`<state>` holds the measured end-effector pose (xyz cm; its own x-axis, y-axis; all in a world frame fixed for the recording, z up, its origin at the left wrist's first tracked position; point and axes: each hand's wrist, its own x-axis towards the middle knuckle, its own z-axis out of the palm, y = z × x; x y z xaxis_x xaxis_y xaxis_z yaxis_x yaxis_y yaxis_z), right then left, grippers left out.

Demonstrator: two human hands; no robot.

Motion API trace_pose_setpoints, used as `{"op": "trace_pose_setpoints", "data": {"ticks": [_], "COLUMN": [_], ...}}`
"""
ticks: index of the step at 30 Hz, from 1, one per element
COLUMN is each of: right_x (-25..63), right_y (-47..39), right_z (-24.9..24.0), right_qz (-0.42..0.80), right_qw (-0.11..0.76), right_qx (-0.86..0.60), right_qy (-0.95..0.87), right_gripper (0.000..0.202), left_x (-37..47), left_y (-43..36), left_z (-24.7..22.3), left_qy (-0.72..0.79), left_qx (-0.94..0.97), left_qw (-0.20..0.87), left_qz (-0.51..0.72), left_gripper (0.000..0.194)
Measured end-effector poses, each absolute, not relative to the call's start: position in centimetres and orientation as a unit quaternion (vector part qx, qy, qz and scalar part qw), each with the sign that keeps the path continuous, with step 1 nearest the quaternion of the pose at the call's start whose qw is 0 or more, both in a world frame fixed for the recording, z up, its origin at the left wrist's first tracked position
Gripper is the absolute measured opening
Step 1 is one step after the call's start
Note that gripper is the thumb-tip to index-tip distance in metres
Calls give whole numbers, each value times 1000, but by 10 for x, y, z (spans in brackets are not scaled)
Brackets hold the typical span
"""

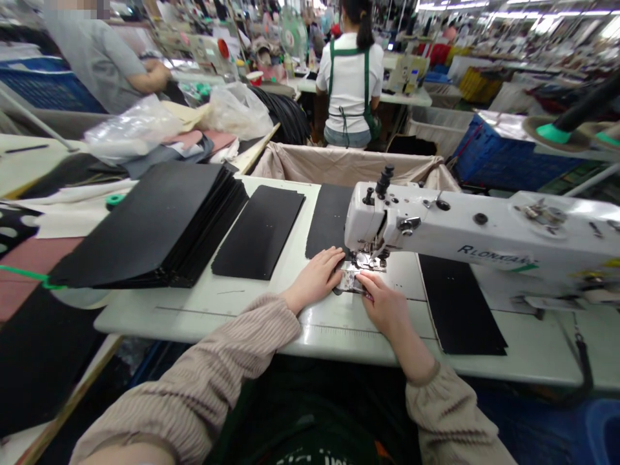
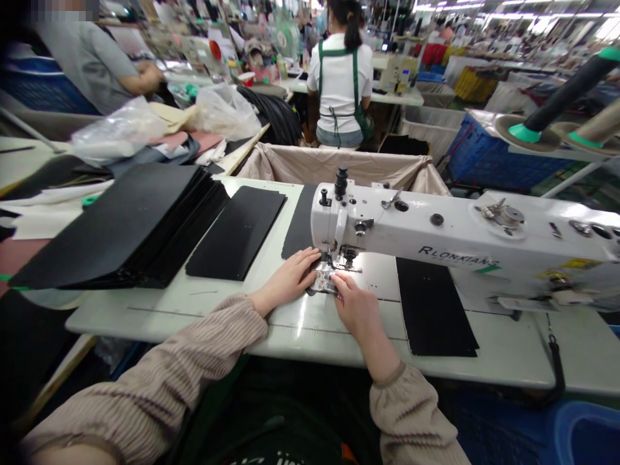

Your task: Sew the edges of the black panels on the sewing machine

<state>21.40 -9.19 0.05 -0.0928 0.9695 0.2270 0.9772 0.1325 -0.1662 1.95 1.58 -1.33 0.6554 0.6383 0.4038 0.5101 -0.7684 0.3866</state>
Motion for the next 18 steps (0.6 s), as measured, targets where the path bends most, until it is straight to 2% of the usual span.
{"op": "trace_pose_setpoints", "data": {"ticks": [4,10,14,18], "right_x": [213,214,219,223], "right_y": [-92,-93,-93,-103], "right_z": [0,-2,-1,5], "right_qz": [-19,10,21,37], "right_qw": [140,190,225,249], "right_qx": [-662,-656,-646,-639], "right_qy": [-736,-730,-729,-727], "right_gripper": [45,43,40,40], "left_x": [22,26,11,-34], "left_y": [21,11,-36,-106], "left_z": [-16,6,6,-13], "left_qy": [339,440,483,485], "left_qx": [902,860,842,855], "left_qw": [100,74,35,7], "left_qz": [249,250,239,181], "left_gripper": [53,48,56,73]}}
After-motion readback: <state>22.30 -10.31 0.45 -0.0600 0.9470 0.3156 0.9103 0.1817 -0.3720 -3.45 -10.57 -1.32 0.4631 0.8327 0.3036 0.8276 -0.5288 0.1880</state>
